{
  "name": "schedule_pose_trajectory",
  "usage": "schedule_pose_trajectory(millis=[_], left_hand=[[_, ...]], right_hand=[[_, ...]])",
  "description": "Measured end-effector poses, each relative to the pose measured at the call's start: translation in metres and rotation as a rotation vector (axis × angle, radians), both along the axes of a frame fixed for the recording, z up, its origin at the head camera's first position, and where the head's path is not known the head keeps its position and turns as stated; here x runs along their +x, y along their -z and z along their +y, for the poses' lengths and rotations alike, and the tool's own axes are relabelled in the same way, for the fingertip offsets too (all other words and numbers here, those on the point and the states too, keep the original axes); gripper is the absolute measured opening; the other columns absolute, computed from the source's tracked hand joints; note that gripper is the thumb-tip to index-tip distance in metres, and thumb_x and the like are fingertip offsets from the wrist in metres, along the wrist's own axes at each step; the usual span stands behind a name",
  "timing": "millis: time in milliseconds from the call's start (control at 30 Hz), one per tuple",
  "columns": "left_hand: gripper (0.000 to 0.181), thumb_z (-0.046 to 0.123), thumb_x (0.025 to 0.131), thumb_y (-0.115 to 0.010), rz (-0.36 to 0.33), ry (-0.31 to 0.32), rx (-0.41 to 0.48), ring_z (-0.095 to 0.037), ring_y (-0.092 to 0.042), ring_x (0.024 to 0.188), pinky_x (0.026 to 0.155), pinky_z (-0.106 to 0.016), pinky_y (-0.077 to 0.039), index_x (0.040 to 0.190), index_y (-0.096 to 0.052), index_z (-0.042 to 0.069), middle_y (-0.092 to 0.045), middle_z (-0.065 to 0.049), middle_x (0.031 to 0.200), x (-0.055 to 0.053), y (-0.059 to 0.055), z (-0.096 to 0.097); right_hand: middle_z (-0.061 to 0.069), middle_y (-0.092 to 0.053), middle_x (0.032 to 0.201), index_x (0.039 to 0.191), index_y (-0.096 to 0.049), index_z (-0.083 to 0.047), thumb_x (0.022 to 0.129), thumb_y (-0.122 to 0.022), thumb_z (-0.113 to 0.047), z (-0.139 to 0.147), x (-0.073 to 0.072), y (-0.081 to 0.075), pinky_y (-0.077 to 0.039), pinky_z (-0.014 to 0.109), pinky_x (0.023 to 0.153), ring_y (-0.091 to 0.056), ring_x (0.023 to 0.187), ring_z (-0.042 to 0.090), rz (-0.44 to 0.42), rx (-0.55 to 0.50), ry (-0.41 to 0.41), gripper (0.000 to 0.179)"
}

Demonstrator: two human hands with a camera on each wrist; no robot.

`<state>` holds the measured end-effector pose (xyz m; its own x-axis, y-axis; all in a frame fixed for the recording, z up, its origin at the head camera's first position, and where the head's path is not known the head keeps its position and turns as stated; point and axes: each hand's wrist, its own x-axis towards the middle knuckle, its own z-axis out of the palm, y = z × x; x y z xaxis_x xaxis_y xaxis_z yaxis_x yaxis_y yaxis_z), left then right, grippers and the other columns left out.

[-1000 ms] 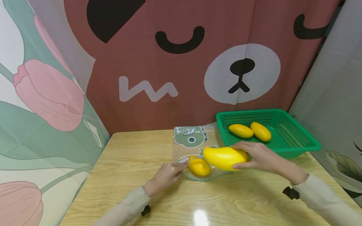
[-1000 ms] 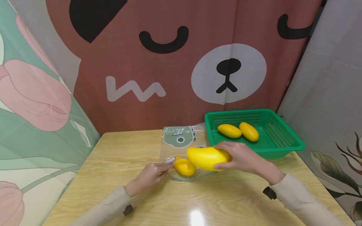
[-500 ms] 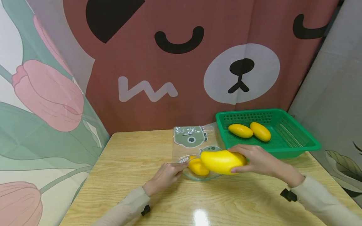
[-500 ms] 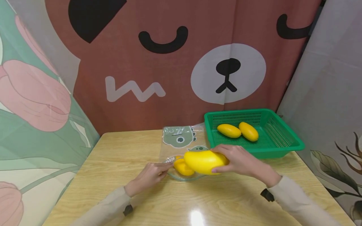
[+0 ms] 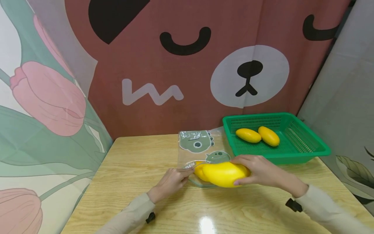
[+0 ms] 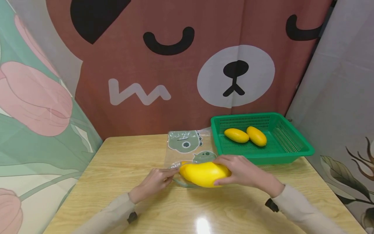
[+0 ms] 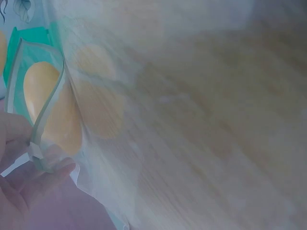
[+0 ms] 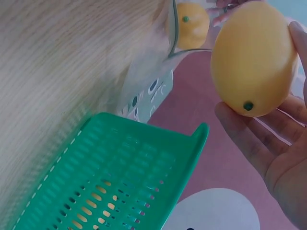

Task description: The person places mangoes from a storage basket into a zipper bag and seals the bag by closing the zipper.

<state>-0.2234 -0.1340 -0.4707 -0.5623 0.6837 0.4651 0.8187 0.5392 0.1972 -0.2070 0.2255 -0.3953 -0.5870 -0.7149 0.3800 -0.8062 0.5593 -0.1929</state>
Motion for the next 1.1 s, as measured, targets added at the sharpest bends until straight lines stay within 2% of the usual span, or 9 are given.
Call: schedule_pose_trajectory(millis=[267,500,667,933,1100], left_hand=[[0.043,-0.009,0.082,-0.069,0.014,0.012,0.013,0.003,-0.029,0.045,0.041,-0.006,-0.025,0.122,-0.070,0.006,-0.068,-0.011,0.121,-0.001,0.000,0.000],[0.042,-0.008,0.083,-0.070,0.005,0.012,0.009,-0.001,-0.046,0.051,0.043,-0.005,-0.029,0.122,-0.070,0.005,-0.067,-0.011,0.122,0.000,0.000,0.000],[0.042,-0.008,0.083,-0.069,0.001,0.011,0.004,0.000,-0.043,0.050,0.042,-0.006,-0.029,0.122,-0.069,0.005,-0.066,-0.011,0.123,0.000,0.000,0.000],[0.042,-0.008,0.082,-0.070,0.012,0.013,-0.001,-0.002,-0.051,0.055,0.044,-0.006,-0.030,0.122,-0.070,0.005,-0.067,-0.011,0.123,0.000,0.000,0.000],[0.042,-0.008,0.083,-0.070,0.007,0.010,-0.001,-0.002,-0.051,0.055,0.043,-0.006,-0.029,0.122,-0.070,0.005,-0.066,-0.011,0.123,0.000,0.000,0.000]], right_hand=[[-0.003,-0.067,0.115,0.121,-0.067,-0.012,0.080,-0.074,-0.058,-0.005,0.004,0.004,-0.057,0.033,0.075,-0.065,0.095,0.013,0.016,0.001,-0.007,0.062],[-0.003,-0.067,0.113,0.119,-0.068,-0.012,0.081,-0.073,-0.058,-0.010,0.008,0.006,-0.057,0.031,0.073,-0.064,0.093,0.013,0.020,0.007,-0.025,0.060],[-0.003,-0.067,0.112,0.119,-0.068,-0.012,0.082,-0.072,-0.059,-0.011,0.010,0.008,-0.056,0.031,0.074,-0.064,0.093,0.013,0.005,0.017,-0.022,0.060],[-0.003,-0.067,0.114,0.122,-0.067,-0.015,0.083,-0.069,-0.062,-0.013,0.014,0.008,-0.055,0.030,0.072,-0.062,0.092,0.012,-0.047,0.059,-0.004,0.060],[0.000,-0.068,0.114,0.122,-0.067,-0.015,0.083,-0.068,-0.063,-0.014,0.016,0.009,-0.055,0.031,0.072,-0.063,0.092,0.013,-0.043,0.078,-0.006,0.062]])
